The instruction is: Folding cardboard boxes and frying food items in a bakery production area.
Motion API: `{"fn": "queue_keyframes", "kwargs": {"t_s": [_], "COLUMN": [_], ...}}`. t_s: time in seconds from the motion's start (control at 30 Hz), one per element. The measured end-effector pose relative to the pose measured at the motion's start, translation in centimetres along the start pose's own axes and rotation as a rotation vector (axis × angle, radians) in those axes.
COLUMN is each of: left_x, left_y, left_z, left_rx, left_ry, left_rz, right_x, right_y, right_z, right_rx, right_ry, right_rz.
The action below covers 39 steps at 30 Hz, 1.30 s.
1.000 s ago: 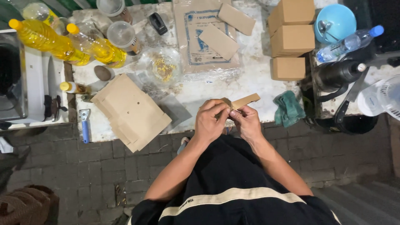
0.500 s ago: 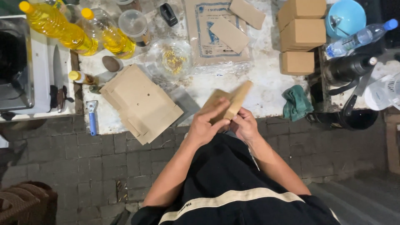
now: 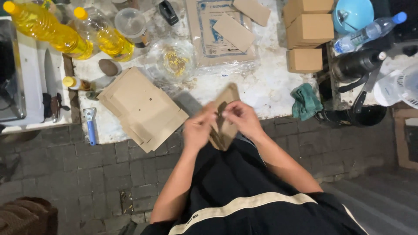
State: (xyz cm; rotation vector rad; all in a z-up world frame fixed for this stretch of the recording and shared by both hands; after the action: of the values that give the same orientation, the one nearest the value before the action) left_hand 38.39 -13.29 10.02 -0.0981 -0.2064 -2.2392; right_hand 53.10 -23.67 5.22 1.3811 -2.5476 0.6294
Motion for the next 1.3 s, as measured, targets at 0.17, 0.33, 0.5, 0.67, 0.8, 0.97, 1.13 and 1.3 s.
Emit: {"fn": "queue_keyframes", "kwargs": {"t_s": [0.17,0.33,0.5,0.67,0.8,0.97,1.13,1.3], "left_x": [-3.0,-5.0,-4.6,-3.7,-3.8,-4.3,-5.3,-7.2], "left_y": [-7.9,-6.8,-5.1,-2.9,2.2,7.2,10.5,13.5], "left_z": [-7.3,-8.8,-8.8,-4.3,-0.2,0.8,4.2,4.1], "left_rx": [1.0,1.105,1.058,0.23,0.215,0.056,-0.09,-0.198], "left_ry": [-0.068,0.017,0.187,0.49,0.592,0.763,0.775,0.698], "left_rz": [0.485,0.42,0.334,0.18,0.091,0.101,0.104,0.044], "right_x": [1.8,0.8,-0.6,-0.3,0.2,-0.4,-1.4,-2.5], "right_y": [-7.4,-3.4,-3.8,-7.5,-7.8,-8.9,-11.2,-13.4], "right_z": [1.8,0.9,1.4,-1.1,-4.8,-7.0,-7.6,-7.3], "right_rx": [0.359,-0.618,-0.468,-0.178,0.4,0.409,0.362,0.301], "right_ry": [-0.199,0.167,-0.004,-0.182,-0.537,-0.733,-0.763,-0.728], "right_rz": [0.527,-0.098,0.126,0.339,0.503,0.521,0.489,0.482]}}
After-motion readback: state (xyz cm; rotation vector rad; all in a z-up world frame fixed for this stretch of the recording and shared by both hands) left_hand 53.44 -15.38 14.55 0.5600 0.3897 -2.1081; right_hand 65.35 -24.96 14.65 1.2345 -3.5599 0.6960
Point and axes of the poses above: each hand's wrist, its own x-axis away from the middle knuckle, its own y-axis out of the palm, z = x × y, the point moved 6 cm from there along -x, towards the middle knuckle, and after that the axes turned 12 degrees about x, right-handed, at the moved point
